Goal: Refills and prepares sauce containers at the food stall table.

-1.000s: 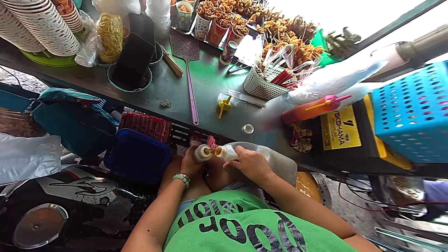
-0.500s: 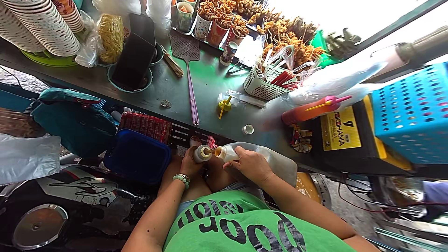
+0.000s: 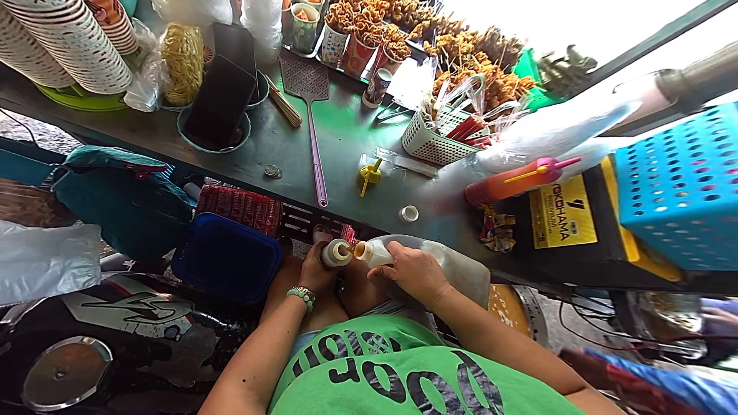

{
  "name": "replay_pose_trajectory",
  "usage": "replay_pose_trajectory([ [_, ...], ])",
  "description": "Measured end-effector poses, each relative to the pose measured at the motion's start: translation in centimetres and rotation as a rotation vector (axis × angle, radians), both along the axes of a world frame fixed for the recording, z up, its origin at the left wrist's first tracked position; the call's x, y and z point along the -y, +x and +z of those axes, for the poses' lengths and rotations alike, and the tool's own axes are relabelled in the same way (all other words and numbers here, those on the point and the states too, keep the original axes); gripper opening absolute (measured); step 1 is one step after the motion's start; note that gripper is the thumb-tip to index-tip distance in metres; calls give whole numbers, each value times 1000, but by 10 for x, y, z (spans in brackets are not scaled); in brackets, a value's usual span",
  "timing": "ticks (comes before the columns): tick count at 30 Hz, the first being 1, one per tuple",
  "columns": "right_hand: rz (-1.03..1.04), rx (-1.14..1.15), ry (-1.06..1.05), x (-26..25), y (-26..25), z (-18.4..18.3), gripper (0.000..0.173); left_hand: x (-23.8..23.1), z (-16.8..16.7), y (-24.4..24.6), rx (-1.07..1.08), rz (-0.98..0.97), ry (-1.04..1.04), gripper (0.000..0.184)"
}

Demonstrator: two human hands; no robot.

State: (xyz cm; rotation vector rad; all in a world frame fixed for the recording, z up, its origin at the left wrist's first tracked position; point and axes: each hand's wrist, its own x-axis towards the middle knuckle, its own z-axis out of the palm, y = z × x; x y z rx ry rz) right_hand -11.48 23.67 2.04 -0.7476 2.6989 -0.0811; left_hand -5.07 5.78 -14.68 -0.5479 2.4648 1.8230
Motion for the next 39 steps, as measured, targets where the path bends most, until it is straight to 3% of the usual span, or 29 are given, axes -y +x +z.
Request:
replay_pose_trajectory([
  [39,-8,67,58,6,-1,6,65,-6,6,-2,-70,-10,1,81],
])
